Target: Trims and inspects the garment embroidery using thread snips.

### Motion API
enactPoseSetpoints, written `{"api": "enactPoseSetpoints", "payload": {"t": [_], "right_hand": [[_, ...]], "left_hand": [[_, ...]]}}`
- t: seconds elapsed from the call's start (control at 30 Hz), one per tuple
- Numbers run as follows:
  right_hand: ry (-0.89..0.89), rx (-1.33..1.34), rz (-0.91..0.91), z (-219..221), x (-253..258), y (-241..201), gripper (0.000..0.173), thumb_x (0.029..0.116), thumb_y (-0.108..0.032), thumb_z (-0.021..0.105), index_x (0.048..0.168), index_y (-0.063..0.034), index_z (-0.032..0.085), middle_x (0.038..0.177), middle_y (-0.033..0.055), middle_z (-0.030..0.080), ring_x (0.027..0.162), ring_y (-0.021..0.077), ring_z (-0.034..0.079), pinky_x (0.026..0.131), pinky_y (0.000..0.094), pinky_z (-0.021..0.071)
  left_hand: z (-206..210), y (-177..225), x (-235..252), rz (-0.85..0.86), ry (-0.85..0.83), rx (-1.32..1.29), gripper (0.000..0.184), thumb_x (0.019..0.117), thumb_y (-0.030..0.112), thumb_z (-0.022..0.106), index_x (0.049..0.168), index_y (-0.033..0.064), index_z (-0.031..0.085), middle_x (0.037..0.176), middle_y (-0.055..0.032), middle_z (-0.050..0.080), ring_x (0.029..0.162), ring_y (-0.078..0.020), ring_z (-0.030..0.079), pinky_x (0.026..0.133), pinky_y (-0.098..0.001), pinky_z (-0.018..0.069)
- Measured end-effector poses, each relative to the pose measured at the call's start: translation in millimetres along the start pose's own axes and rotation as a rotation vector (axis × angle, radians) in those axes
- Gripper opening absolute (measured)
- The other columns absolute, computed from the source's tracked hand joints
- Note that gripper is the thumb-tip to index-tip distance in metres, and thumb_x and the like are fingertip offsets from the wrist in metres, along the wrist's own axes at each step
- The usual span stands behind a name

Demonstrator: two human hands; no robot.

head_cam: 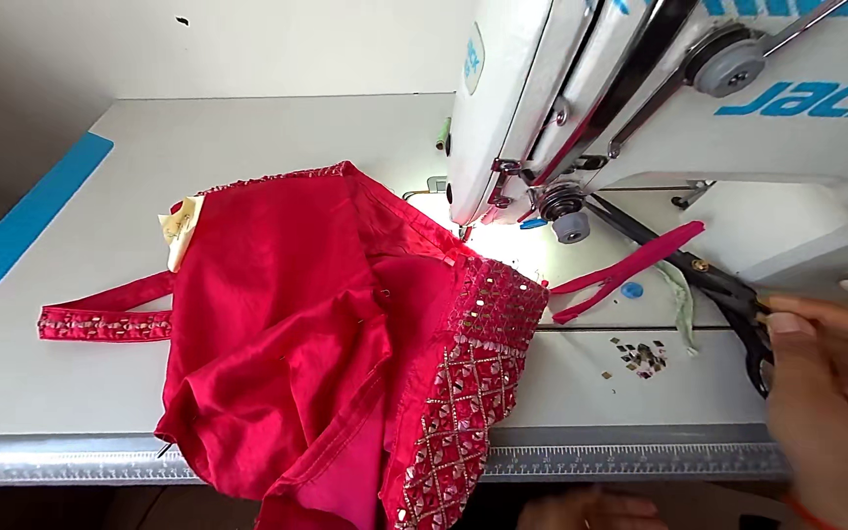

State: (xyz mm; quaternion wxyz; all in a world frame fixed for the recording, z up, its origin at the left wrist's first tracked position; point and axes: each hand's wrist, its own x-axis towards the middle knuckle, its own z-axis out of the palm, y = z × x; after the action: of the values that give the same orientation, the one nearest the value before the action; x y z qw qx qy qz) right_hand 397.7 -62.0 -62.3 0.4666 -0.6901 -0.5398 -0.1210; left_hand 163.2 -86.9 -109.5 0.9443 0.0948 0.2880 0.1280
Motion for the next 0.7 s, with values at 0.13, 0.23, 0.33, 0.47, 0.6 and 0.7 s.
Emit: {"api": "enactPoseSetpoints", "payload": {"t": [0.13, 0.23, 0.33, 0.47, 0.6, 0.7], "right_hand": [[-0.075, 0.651, 0.218, 24, -8, -41, 0.035, 0.1102, -0.035, 0.04, 0.101, -0.0224, 0.071, 0.102, -0.0094, 0.076, 0.101, 0.0108, 0.073, 0.096, 0.0338, 0.059], [-0.013, 0.758, 0.315, 34, -3, -49, 0.049, 0.1115, -0.034, 0.03, 0.085, -0.0215, 0.068, 0.086, -0.0084, 0.075, 0.09, 0.0119, 0.074, 0.09, 0.0335, 0.0612], [-0.057, 0.707, 0.378, 42, 1, -59, 0.052, 0.1118, -0.035, 0.025, 0.084, -0.0232, 0.067, 0.082, -0.011, 0.074, 0.085, 0.0081, 0.074, 0.084, 0.0295, 0.0616], [-0.055, 0.633, 0.451, 51, 5, -70, 0.051, 0.1116, -0.028, 0.022, 0.083, -0.0212, 0.064, 0.075, -0.0127, 0.071, 0.076, 0.0046, 0.071, 0.076, 0.0247, 0.0606], [-0.197, 0.72, 0.413, 56, 3, -79, 0.053, 0.1121, -0.035, 0.025, 0.079, -0.0219, 0.065, 0.072, -0.0104, 0.069, 0.07, 0.0069, 0.069, 0.071, 0.0271, 0.0609], [-0.316, 0.768, 0.362, 57, -5, -85, 0.056, 0.1111, -0.043, 0.031, 0.074, -0.023, 0.067, 0.067, -0.0082, 0.067, 0.064, 0.0078, 0.069, 0.064, 0.0258, 0.0616]], "left_hand": [[-22, -1, 20, 0.06, -0.077, -0.152, 0.071, 0.1114, 0.039, 0.004, 0.131, -0.0053, 0.056, 0.121, -0.0168, 0.072, 0.113, -0.0261, 0.07, 0.102, -0.0409, 0.0541], [-26, 6, 22, 0.066, -0.154, -0.149, 0.076, 0.1081, 0.04, -0.004, 0.135, -0.0049, 0.052, 0.124, -0.0171, 0.071, 0.114, -0.0268, 0.069, 0.102, -0.0406, 0.053], [-25, 12, 16, 0.074, -0.182, -0.16, 0.076, 0.1073, 0.038, -0.005, 0.134, -0.0045, 0.052, 0.124, -0.017, 0.071, 0.115, -0.0272, 0.069, 0.103, -0.0409, 0.0525], [-25, 17, 14, 0.06, -0.205, -0.196, 0.075, 0.1073, 0.038, -0.004, 0.133, -0.0032, 0.053, 0.123, -0.0168, 0.071, 0.115, -0.0271, 0.069, 0.104, -0.0407, 0.0519], [-23, 18, 12, 0.122, -0.261, -0.129, 0.07, 0.1059, 0.035, 0.0, 0.134, -0.0044, 0.051, 0.125, -0.0151, 0.071, 0.117, -0.0251, 0.069, 0.103, -0.0388, 0.0529], [-24, 21, 11, 0.079, -0.288, -0.182, 0.072, 0.1055, 0.035, -0.002, 0.133, -0.0023, 0.053, 0.125, -0.016, 0.07, 0.117, -0.0262, 0.068, 0.104, -0.0399, 0.0514]]}}
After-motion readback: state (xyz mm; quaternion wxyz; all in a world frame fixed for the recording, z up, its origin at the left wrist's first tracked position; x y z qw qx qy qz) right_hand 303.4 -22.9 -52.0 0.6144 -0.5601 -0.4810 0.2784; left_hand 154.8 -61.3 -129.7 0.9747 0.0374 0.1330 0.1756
